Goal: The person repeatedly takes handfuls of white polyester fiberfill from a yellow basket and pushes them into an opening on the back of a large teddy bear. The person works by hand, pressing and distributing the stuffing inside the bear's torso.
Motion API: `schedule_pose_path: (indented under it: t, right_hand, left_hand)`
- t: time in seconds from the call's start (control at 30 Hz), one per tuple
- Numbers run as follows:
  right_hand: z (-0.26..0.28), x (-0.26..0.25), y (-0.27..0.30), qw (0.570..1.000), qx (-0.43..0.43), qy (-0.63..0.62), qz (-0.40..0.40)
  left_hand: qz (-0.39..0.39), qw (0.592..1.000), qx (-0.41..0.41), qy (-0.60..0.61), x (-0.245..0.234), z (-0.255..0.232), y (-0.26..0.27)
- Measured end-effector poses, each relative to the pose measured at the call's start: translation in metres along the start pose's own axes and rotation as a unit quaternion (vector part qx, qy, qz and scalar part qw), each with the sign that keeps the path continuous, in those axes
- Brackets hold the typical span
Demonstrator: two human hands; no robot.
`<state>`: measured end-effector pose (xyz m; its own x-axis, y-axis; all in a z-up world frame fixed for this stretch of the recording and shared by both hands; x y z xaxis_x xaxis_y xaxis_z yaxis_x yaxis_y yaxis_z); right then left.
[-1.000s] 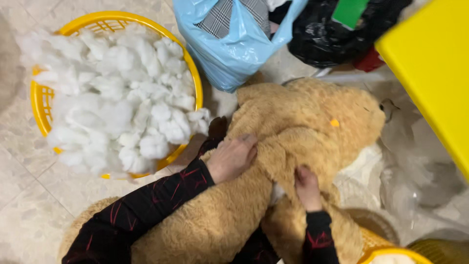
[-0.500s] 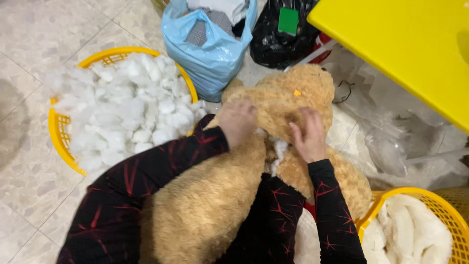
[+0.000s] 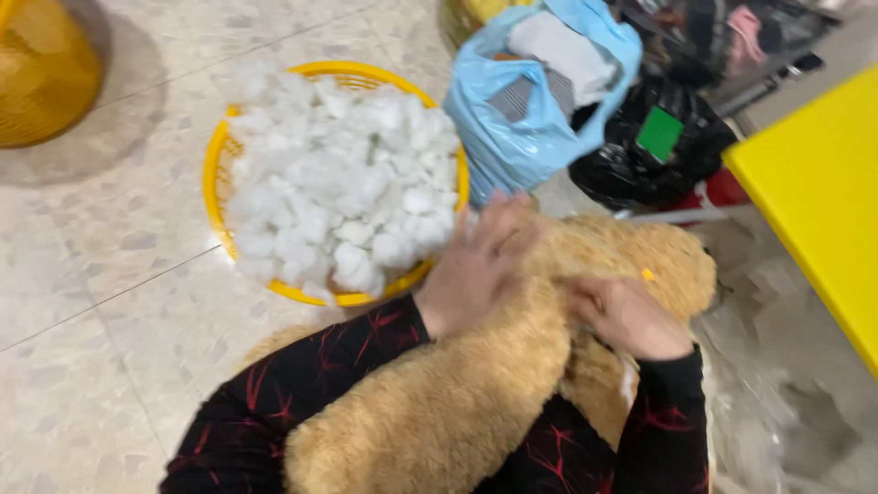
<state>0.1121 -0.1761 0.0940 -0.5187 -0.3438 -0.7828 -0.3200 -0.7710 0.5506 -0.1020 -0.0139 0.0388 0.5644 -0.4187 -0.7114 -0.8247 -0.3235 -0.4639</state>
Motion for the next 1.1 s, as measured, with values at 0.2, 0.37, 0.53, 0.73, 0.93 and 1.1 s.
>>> schedule_pose_path:
  t: [0.2, 0.37, 0.53, 0.73, 0.93, 1.1]
  right_hand:
    - [0.141, 0.029, -0.172, 0.921, -0.323, 0.051, -0.212]
    - [0.191, 0.099, -0.255, 0.954, -0.242, 0.143, -0.108]
    - [0.196, 0.124, -0.277, 0.980, -0.169, 0.062, -0.080]
    - [0.194, 0.117, -0.272, 0.913, -0.305, -0.215, -0.165]
    - [0.205, 0.085, -0.249, 0.827, -0.441, -0.247, -0.248]
    - [0.160, 0.050, -0.200, 0.824, -0.369, -0.241, -0.357]
  left_hand:
    - [-0.064, 0.919, -0.331, -0.207, -0.038, 0.154, 0.012]
    - [0.044, 0.896, -0.410, -0.164, -0.014, 0.208, 0.055]
    - [-0.026, 0.911, -0.366, -0.189, 0.019, 0.232, 0.079]
    - [-0.178, 0.928, -0.297, -0.139, -0.005, 0.235, 0.063]
    - [-0.197, 0.923, -0.295, 0.152, -0.059, 0.209, 0.024]
    - [-0.146, 0.822, -0.250, 0.491, -0.063, 0.147, -0.023]
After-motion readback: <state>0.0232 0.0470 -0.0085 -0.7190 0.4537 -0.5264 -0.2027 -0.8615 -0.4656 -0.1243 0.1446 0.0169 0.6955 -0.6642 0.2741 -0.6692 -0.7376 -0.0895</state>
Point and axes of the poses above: each hand's wrist, its own y-axis away from the middle knuckle, its own x-axis out of the palm, z = x × y, the point moved 1 cm from there along -y, towards the middle knuckle, and after that the axes turned 2 degrees about z, right-handed, at the moved point
